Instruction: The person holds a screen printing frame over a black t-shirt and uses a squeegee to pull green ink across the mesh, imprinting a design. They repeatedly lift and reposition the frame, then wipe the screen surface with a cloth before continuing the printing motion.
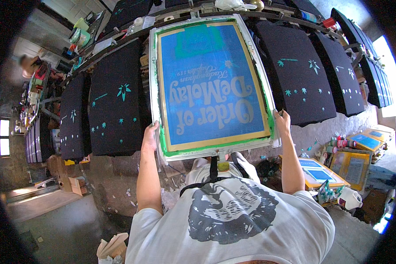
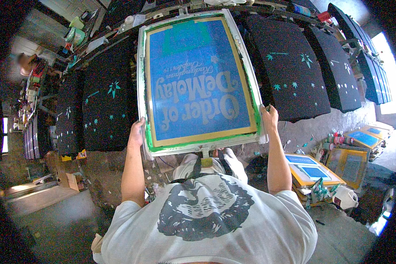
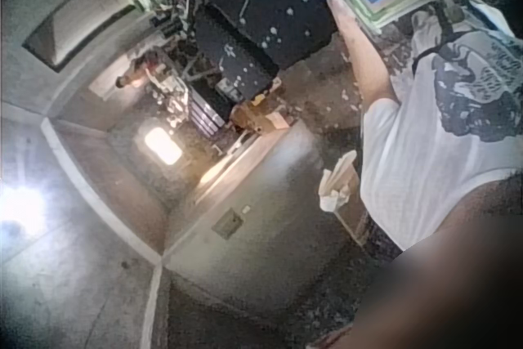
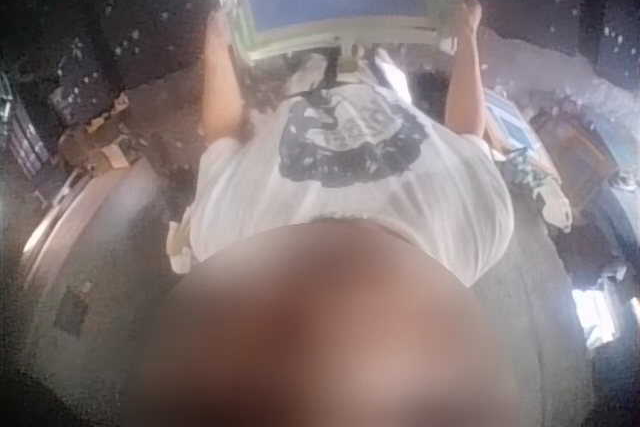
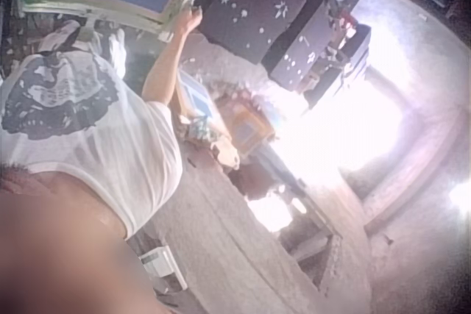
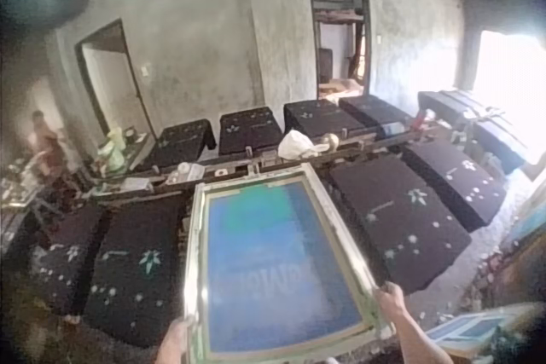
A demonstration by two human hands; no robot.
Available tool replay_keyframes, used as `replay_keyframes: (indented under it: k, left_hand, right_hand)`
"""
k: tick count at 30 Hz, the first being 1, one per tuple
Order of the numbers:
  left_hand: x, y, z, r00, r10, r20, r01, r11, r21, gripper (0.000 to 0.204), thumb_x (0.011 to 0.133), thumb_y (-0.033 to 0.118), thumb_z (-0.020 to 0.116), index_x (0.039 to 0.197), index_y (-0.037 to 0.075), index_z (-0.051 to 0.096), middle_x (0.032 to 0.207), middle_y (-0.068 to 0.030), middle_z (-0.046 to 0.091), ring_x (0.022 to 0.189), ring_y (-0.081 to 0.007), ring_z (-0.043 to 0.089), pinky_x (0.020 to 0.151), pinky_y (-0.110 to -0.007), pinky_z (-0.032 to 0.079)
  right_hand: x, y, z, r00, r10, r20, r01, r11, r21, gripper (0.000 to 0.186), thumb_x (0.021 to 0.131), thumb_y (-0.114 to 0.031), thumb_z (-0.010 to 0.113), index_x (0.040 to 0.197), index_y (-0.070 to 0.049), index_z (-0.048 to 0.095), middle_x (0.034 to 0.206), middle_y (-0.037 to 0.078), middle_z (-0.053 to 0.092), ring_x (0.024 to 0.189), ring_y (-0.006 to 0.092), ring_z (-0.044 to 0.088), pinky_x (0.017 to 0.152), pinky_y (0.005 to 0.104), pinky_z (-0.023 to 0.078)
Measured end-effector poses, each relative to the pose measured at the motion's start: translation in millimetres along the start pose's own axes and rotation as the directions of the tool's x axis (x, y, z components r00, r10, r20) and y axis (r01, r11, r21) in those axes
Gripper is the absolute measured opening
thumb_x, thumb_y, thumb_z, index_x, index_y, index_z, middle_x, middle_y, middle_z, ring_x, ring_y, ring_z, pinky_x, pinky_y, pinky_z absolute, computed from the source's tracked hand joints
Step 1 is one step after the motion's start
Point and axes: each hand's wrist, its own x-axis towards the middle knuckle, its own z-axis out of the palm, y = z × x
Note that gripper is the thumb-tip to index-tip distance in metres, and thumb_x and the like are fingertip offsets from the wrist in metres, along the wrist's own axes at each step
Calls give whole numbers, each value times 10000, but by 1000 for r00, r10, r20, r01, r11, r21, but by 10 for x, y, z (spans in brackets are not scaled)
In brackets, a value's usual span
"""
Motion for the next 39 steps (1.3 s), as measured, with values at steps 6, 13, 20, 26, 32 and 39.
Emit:
replay_keyframes:
  k: [6,13,20,26,32,39]
  left_hand:
    - [-13,7,-22,1000,-11,3,11,1000,11,274,948,284,652,1089,49,653,884,-23,675,751,-155,655,676,-316,523]
    - [64,-44,-107,1000,6,20,-6,1000,1,255,947,286,644,1066,62,661,914,-49,705,772,-178,688,686,-335,560]
    - [69,-38,-64,1000,12,19,-12,1000,3,264,945,291,648,1074,61,659,915,-52,706,768,-182,690,685,-336,564]
    - [92,-14,-96,999,-2,36,2,1000,-3,239,950,286,645,1050,69,658,888,-47,704,740,-180,688,673,-339,570]
    - [113,-13,-66,1000,19,8,-19,1000,10,237,946,285,647,1015,58,668,859,-51,703,710,-183,688,672,-338,568]
    - [289,276,152,1000,-21,-4,21,999,-25,298,950,311,616,1032,32,681,870,-71,712,712,-201,691,673,-355,567]
  right_hand:
    - [-5,-22,20,1000,-4,-6,4,1000,-19,386,865,-365,680,769,-8,570,689,124,589,654,212,544,655,393,449]
    - [49,66,47,1000,-23,8,23,1000,15,318,866,-293,680,776,-11,564,675,108,563,652,197,515,647,384,440]
    - [70,90,54,1000,-19,-16,19,1000,0,336,869,-310,687,782,-12,560,692,121,577,662,202,526,651,390,448]
    - [97,116,52,1000,-2,11,2,1000,-20,346,869,-323,686,788,-10,564,713,140,601,676,219,550,671,391,461]
    - [100,132,51,1000,-6,4,6,1000,-7,334,866,-317,684,785,-14,568,709,130,602,666,215,545,661,395,455]
    - [57,36,19,1000,2,-15,-2,1000,-4,360,849,-341,680,760,-13,561,683,128,585,647,220,537,660,405,453]
